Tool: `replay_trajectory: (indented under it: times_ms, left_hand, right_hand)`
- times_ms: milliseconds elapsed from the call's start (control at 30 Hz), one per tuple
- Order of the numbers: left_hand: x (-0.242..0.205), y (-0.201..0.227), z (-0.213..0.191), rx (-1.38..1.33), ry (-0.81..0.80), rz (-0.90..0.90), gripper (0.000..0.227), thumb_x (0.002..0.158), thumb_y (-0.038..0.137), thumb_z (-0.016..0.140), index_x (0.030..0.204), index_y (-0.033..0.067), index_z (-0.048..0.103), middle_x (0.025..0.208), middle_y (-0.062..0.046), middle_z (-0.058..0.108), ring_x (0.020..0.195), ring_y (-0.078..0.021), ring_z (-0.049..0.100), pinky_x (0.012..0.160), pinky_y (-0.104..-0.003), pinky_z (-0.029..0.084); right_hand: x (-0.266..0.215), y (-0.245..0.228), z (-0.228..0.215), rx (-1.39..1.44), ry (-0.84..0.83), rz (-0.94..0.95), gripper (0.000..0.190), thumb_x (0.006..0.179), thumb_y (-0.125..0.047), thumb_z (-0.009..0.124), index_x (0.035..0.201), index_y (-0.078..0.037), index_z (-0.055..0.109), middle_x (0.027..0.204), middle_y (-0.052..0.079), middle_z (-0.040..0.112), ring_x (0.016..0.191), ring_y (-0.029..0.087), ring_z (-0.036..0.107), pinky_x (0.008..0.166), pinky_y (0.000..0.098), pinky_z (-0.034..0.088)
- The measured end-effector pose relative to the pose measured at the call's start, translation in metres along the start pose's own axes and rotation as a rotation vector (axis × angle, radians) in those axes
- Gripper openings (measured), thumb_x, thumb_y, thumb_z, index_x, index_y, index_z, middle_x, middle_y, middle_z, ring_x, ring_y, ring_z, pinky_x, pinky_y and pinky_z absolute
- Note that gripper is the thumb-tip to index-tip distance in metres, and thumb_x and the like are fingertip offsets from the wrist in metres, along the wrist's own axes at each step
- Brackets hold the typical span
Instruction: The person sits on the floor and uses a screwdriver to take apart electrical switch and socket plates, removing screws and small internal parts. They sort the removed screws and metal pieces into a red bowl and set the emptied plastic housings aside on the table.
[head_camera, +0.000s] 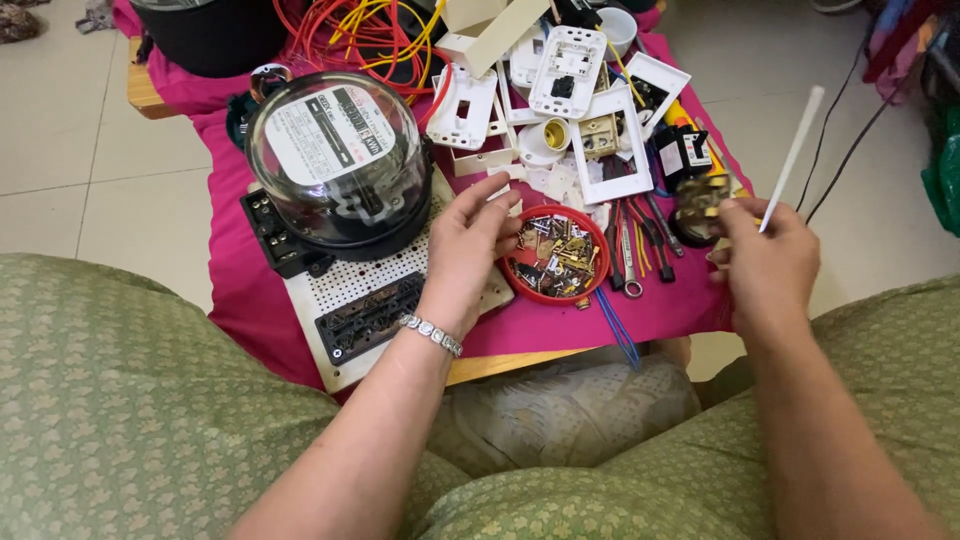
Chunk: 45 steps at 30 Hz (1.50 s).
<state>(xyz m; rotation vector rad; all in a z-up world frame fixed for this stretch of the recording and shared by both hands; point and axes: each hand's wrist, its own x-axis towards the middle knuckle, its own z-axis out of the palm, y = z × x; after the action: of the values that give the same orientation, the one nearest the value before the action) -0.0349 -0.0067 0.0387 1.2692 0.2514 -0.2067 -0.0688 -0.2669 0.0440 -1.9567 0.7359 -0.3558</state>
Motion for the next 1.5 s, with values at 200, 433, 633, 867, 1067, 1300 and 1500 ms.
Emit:
replay_trajectory:
  times_ms: [200,433,633,867,1067,1300,1500]
  left_hand:
    - [-0.001,0.003,-0.001,0.009,0.02,-0.006,0.041,0.096,0.012,0.057,0.135,0.0087,0.067,0.115,-0.003,0.075,0.084,-0.0081,0.064,0.074,-0.022,0.056]
    - [0.0,0.002,-0.004,0.019,0.036,-0.022,0.039,0.096,0.011,0.057,0.133,0.0103,0.068,0.117,-0.004,0.075,0.083,-0.008,0.065,0.075,-0.022,0.056]
    - [0.008,-0.012,-0.008,0.038,0.056,0.1,0.039,0.094,0.015,0.06,0.132,0.0113,0.069,0.118,-0.012,0.076,0.085,-0.0121,0.073,0.074,-0.026,0.065]
    - [0.017,-0.017,-0.012,0.021,0.072,0.084,0.04,0.094,0.014,0.059,0.133,0.0084,0.067,0.118,-0.012,0.075,0.082,-0.0106,0.071,0.074,-0.025,0.064]
    - [0.015,-0.01,-0.014,0.014,0.094,0.074,0.04,0.094,0.015,0.06,0.133,0.0084,0.067,0.116,-0.009,0.076,0.081,-0.0091,0.07,0.075,-0.024,0.063]
    - [0.015,-0.001,-0.02,-0.006,0.13,0.071,0.038,0.095,0.015,0.061,0.131,0.0077,0.068,0.115,-0.009,0.076,0.08,-0.0096,0.07,0.075,-0.024,0.063]
    - [0.021,-0.007,-0.02,0.163,0.118,0.178,0.036,0.094,0.019,0.064,0.128,0.0105,0.072,0.111,-0.014,0.077,0.089,-0.0178,0.073,0.078,-0.03,0.065]
  right_hand:
    - [-0.002,0.013,0.013,0.021,-0.02,-0.078,0.019,0.102,-0.02,0.067,0.114,-0.005,0.07,0.083,0.003,0.069,0.052,0.01,0.054,0.047,0.0236,0.045]
    - [-0.002,0.013,0.025,-0.235,0.03,-0.212,0.023,0.102,-0.026,0.07,0.113,-0.005,0.073,0.073,0.006,0.064,0.05,0.016,0.057,0.047,0.0328,0.046]
    - [0.0,0.024,0.052,0.089,-0.08,-0.088,0.028,0.097,-0.029,0.07,0.113,-0.006,0.071,0.084,0.01,0.073,0.054,0.01,0.061,0.041,0.0224,0.054]
    - [-0.015,0.001,0.064,0.201,-0.156,-0.003,0.027,0.096,-0.028,0.069,0.11,-0.006,0.068,0.085,0.009,0.074,0.054,0.007,0.058,0.038,0.0193,0.05]
    - [0.032,0.007,0.073,0.075,-0.061,-0.182,0.024,0.096,-0.029,0.072,0.106,-0.007,0.072,0.081,0.01,0.074,0.052,0.01,0.061,0.039,0.0233,0.053]
    - [0.054,-0.004,0.083,-0.333,0.054,-0.348,0.027,0.095,-0.048,0.076,0.104,-0.022,0.077,0.08,-0.001,0.074,0.084,0.026,0.073,0.074,0.042,0.056]
    - [0.05,-0.006,0.083,0.067,0.021,-0.294,0.026,0.096,-0.024,0.071,0.109,-0.001,0.074,0.079,0.013,0.073,0.05,0.013,0.064,0.039,0.0283,0.057]
